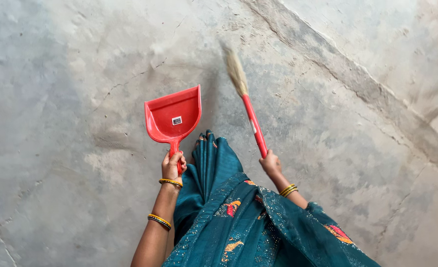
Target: The person sweeps a concrete floor using a traditional broom and a red dustpan. They move around the room, sweeping debris into a pile and maneuvering around furniture legs.
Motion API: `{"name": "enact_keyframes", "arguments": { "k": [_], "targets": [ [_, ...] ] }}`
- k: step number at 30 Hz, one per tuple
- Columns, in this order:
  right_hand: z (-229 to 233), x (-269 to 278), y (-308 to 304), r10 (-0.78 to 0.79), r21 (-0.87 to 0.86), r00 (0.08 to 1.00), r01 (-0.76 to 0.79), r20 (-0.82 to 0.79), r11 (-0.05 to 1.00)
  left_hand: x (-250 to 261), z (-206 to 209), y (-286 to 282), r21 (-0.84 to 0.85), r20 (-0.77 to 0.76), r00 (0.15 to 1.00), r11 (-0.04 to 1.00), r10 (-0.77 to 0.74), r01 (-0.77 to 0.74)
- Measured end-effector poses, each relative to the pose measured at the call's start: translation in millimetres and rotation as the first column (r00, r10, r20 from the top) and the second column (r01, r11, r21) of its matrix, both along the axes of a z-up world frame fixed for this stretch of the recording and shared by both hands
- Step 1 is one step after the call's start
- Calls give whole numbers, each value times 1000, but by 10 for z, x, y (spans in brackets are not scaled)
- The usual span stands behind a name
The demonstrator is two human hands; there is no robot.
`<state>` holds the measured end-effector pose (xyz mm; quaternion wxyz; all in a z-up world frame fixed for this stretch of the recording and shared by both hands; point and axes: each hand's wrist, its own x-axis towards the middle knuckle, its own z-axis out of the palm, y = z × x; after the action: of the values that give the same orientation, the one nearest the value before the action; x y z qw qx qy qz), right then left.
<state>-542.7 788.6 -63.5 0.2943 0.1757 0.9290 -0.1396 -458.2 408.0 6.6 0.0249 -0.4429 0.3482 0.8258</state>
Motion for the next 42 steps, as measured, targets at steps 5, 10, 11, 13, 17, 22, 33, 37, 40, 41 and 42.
{"name": "enact_keyframes", "arguments": {
  "k": [5,10,11,13,17,22,33,37,40,41,42],
  "targets": [
    [-144,-181,-383,-188,-42,943,207,273,978,183,49,65,-4,36,995,996,90,-90],
    [-369,-506,-1022,169,-109,948,-144,269,984,398,113,154,-36,59,975,977,213,-211],
    [-416,-622,-1162,217,-143,944,-186,248,972,424,129,169,-42,66,970,972,233,-230],
    [-484,-899,-1376,277,-185,941,-242,195,952,468,160,201,-53,50,964,965,260,-258],
    [-488,-1420,-1555,323,-198,921,-282,220,939,579,192,180,-46,21,947,947,320,-319],
    [-186,-1374,-1004,220,-183,972,-202,84,962,625,144,81,-42,-14,924,923,381,-382],
    [-531,-661,-760,147,-100,904,-116,402,988,458,161,-146,14,-1,908,908,418,-418],
    [-801,-701,-1492,398,-50,866,-403,302,914,418,47,-288,16,11,907,906,422,-422],
    [-897,-1062,-2269,481,-121,803,-471,351,874,381,-56,-407,3,22,910,910,413,-414],
    [-884,-1193,-2466,566,-115,755,-563,331,819,361,-96,-459,-6,23,913,913,408,-408],
    [-851,-1344,-2610,557,-129,770,-547,310,827,332,-140,-516,-8,17,911,911,412,-412]
  ]
}}
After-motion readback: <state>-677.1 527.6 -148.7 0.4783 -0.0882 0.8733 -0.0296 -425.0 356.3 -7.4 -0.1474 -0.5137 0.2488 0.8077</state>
